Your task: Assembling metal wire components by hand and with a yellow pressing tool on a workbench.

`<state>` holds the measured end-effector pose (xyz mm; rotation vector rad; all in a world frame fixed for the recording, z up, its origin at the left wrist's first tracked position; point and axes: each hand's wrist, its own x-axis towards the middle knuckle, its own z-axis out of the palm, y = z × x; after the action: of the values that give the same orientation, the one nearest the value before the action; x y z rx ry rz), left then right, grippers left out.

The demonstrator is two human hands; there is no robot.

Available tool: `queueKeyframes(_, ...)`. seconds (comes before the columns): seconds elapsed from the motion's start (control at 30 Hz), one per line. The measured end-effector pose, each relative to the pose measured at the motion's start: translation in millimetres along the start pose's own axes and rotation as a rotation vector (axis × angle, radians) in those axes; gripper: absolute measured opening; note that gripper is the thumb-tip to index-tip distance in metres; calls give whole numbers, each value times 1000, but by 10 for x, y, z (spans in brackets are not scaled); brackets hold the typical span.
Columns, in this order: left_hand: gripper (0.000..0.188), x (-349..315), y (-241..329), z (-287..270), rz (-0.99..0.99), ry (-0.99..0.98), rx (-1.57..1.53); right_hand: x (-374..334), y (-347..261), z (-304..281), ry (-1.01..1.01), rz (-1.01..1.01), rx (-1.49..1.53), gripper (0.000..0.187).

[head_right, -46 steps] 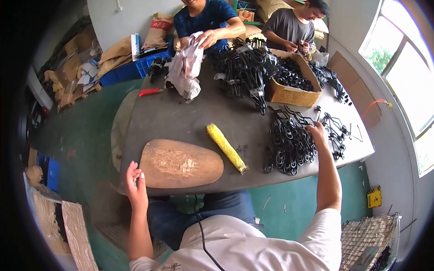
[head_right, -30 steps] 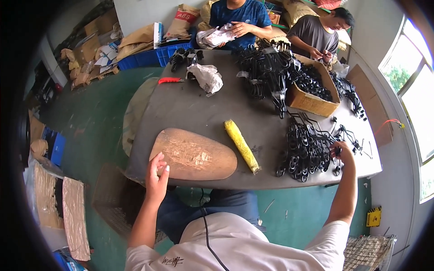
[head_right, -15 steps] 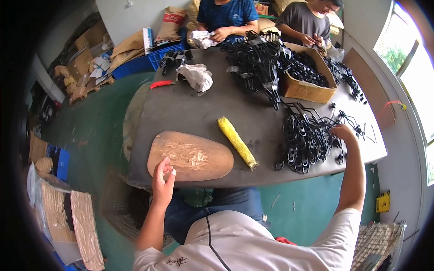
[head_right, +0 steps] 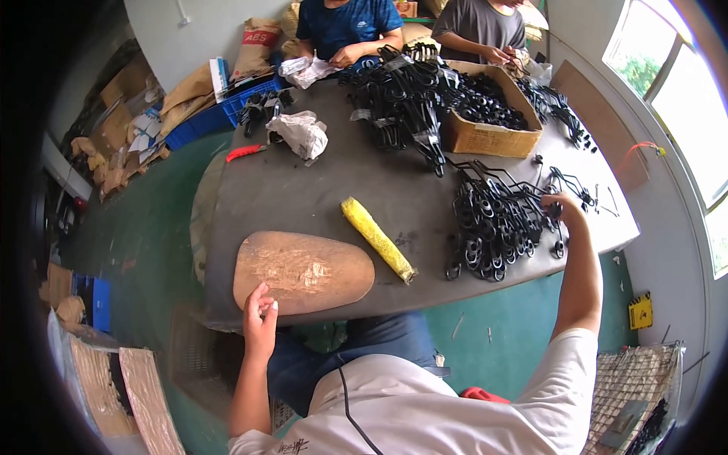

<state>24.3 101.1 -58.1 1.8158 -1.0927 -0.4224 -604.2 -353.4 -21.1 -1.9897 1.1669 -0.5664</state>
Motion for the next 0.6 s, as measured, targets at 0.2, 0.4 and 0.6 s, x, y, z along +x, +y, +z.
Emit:
queueKeyframes(0.2,46,-54,21,88,28,1,23,95,-744,220,-111,577,-220,35)
queueKeyframes(0.4,45,74,26,191,39,-43,4,495,266,-342,-75,376,-987,24)
queueKeyframes(0.6,45,36,33,201,25,-14,69,912,-305,612,28,246,-799,66)
